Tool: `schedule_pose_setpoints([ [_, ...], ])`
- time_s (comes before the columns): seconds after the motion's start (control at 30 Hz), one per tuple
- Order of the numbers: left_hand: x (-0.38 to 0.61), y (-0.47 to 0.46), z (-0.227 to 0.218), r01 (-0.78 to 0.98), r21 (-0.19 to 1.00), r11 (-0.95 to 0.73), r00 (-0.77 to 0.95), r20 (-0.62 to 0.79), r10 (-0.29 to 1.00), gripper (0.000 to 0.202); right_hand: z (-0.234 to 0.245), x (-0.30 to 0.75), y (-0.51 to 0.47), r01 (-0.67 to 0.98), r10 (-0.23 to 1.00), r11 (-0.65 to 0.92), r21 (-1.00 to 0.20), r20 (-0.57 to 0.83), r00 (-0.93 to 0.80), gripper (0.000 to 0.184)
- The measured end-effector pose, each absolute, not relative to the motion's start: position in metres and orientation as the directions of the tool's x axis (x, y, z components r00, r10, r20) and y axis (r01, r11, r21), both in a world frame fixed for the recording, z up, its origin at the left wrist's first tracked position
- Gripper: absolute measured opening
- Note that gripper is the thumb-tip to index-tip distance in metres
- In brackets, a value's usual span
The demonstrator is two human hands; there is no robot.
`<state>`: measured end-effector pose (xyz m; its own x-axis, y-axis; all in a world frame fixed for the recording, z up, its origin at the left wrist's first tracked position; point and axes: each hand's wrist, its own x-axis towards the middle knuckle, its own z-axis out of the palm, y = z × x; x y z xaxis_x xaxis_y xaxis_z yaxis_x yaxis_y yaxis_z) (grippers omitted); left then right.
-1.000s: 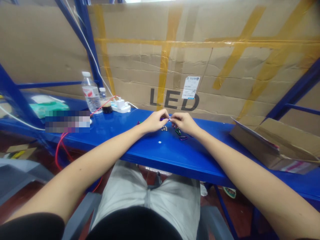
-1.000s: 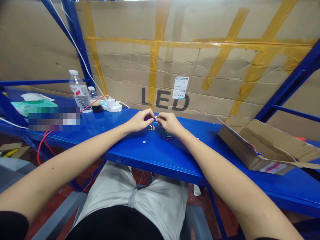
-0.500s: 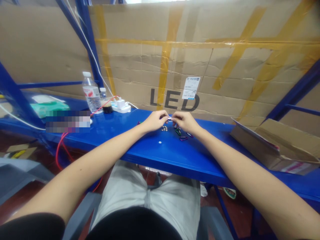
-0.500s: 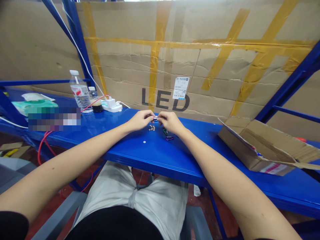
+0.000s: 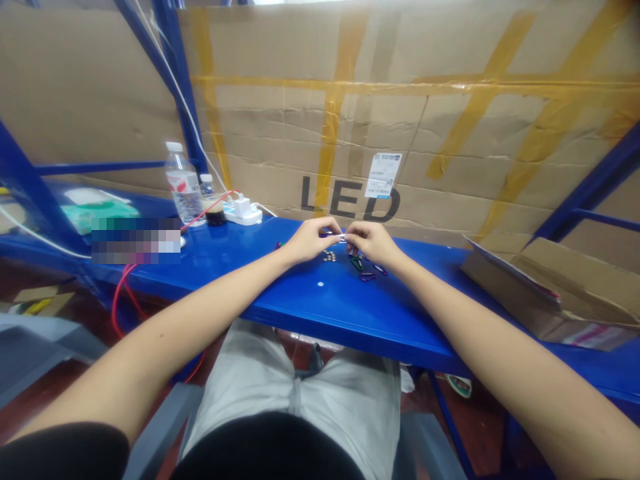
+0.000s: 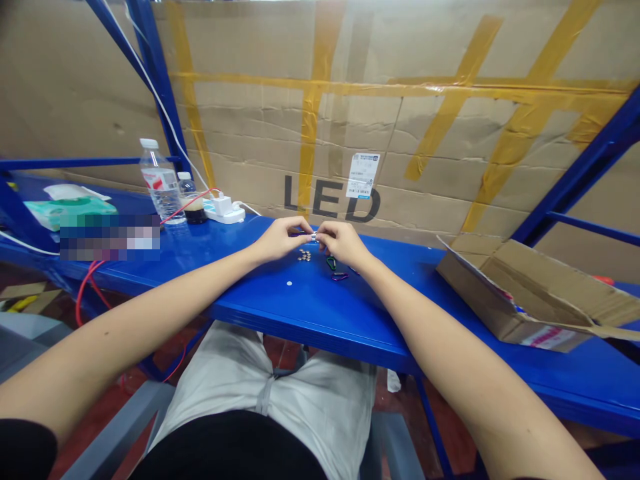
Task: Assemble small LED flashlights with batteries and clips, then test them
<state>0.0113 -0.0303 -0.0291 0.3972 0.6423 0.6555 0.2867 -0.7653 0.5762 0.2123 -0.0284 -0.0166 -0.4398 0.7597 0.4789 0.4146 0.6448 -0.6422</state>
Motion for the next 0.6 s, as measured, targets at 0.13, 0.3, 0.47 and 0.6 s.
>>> schedule_pose_setpoints([
  [0.13, 0.0141, -0.0321, -0.0285, 0.297, 0.594, -0.748, 0.382, 0.644, 0.663, 0.01, -0.0168, 0.213, -0.0285, 0.426, 0.729, 0.683, -0.594, 0.516, -0.45, 0.013],
  [0.3, 0.0137, -0.031, -0.0296, 0.317, 0.588, -0.744, 0.378, 0.641, 0.668, 0.009, -0.0173, 0.2125, -0.0303, 0.437, 0.712, 0.702, -0.563, 0.525, -0.467, 0.014],
  [0.47, 0.0121, -0.0317, -0.0294, 0.305, 0.554, -0.775, 0.406, 0.661, 0.632, 0.01, -0.0163, 0.2119, -0.0328, 0.391, 0.759, 0.639, -0.662, 0.461, -0.46, 0.017],
  [0.6, 0.0131, -0.0357, -0.0279, 0.326, 0.501, -0.802, 0.425, 0.68, 0.598, 0.006, -0.0136, 0.2107, -0.0352, 0.346, 0.792, 0.579, -0.738, 0.407, -0.456, 0.021],
])
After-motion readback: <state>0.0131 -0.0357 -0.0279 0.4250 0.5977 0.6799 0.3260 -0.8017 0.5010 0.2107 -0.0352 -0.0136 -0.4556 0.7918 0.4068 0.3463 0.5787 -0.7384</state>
